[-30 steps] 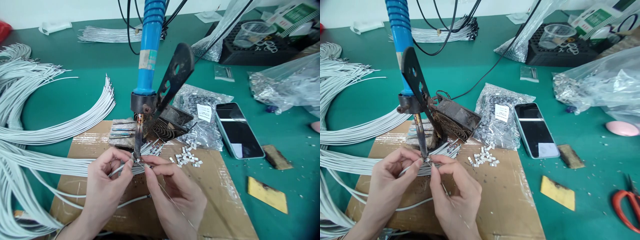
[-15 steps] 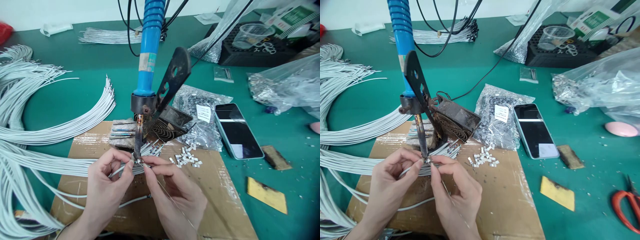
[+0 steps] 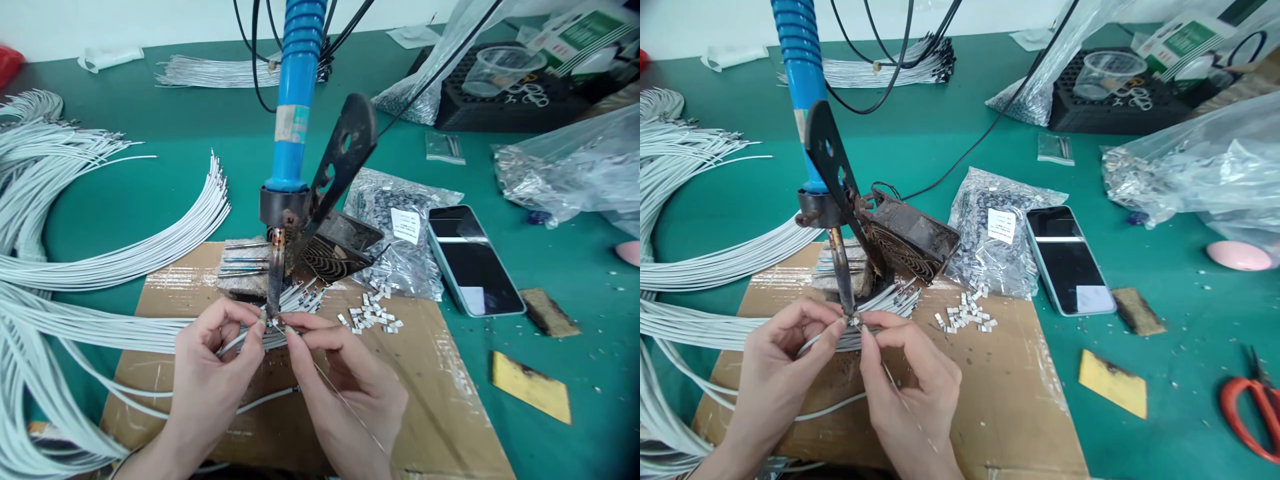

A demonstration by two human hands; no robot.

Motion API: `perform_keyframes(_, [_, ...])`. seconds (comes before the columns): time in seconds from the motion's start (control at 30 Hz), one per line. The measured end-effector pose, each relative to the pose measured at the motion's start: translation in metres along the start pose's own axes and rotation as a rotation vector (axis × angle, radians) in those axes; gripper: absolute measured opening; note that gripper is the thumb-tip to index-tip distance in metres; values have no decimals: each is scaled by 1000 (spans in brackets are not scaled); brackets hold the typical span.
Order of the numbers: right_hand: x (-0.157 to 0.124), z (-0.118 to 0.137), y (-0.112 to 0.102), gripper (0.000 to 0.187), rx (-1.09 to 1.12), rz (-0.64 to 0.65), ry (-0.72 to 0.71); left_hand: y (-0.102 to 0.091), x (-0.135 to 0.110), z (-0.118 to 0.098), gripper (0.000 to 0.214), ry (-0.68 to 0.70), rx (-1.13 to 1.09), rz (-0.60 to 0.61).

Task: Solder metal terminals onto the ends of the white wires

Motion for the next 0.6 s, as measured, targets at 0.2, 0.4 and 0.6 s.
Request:
perform_keyframes(0.2, [1, -3, 1, 18, 15, 16, 70, 1, -5, 3, 11, -26, -19, -53])
perform_keyframes(0.4, [2, -1, 1, 18, 33, -3, 71, 1, -5, 2, 14, 20, 1, -7])
perform_keyframes(0.6, [1, -2, 1, 18, 30, -15, 46, -1, -1, 3, 14, 57, 55, 116])
Point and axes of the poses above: each hand's wrist, its own x-axis towards the middle knuckle, its own y-axis out of the palm, z = x × y, the point moved 5 cm from there along x, towards the middle knuckle, and after that the axes turned 6 degrees about -x, right-handed, at the moved point
